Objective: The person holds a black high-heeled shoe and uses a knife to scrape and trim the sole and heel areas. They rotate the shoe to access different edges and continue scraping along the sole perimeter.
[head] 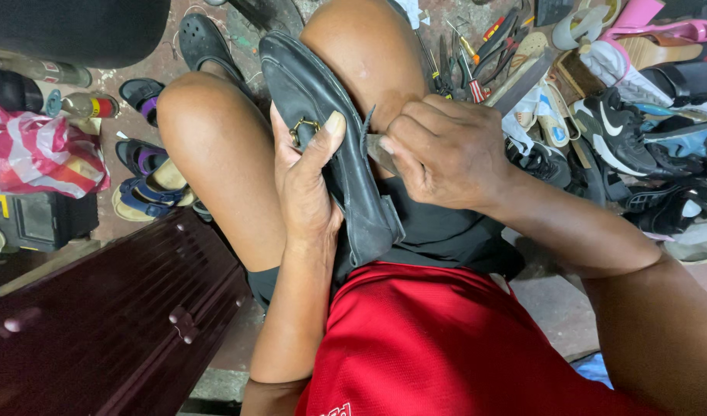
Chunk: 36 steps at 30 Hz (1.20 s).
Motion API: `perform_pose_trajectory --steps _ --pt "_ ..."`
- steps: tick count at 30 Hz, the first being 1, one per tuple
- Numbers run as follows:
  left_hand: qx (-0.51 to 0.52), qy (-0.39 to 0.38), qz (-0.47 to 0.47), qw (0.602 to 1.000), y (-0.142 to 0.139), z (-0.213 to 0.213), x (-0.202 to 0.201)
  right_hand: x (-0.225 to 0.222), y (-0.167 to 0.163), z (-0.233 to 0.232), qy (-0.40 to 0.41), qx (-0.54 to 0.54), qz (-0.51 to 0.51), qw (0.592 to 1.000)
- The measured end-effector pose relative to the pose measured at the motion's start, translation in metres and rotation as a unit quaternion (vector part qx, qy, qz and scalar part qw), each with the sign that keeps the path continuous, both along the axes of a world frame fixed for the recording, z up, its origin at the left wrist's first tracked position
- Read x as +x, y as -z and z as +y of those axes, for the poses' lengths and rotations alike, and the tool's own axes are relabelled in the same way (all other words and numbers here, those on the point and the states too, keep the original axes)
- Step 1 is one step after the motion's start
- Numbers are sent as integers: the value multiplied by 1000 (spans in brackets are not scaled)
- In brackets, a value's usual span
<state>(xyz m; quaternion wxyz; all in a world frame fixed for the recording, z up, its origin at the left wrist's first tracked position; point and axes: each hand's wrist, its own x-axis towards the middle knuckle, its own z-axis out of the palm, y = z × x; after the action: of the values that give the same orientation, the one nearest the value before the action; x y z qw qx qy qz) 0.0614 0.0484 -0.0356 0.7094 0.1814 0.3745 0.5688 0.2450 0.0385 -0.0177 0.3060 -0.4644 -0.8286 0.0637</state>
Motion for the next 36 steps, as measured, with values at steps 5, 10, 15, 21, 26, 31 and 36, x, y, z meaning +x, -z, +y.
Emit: perform_pose_trajectory --steps 5,10,15,21,26,31,36 --pt "3 -2 6 1000 -2 0 2 -2 0 -1 25 -9 3 1000" --pt "1 0 26 1000 0 -1 1 -2 0 -4 10 -23 15 1000" --pt "-2 10 -10 1000 3 3 -1 2 1 0 -17 -9 32 999" --pt "-9 12 -4 1000 0 1 -4 -4 5 -3 8 -45 58 997" --pt "-10 21 -15 1000 3 1 -6 1 10 6 -49 -4 67 997" --pt "-18 36 -35 999 11 -1 -12 10 0 19 -93 35 -10 995" --pt "-23 76 -136 988 12 -1 -18 9 -11 26 -142 -12 42 989"
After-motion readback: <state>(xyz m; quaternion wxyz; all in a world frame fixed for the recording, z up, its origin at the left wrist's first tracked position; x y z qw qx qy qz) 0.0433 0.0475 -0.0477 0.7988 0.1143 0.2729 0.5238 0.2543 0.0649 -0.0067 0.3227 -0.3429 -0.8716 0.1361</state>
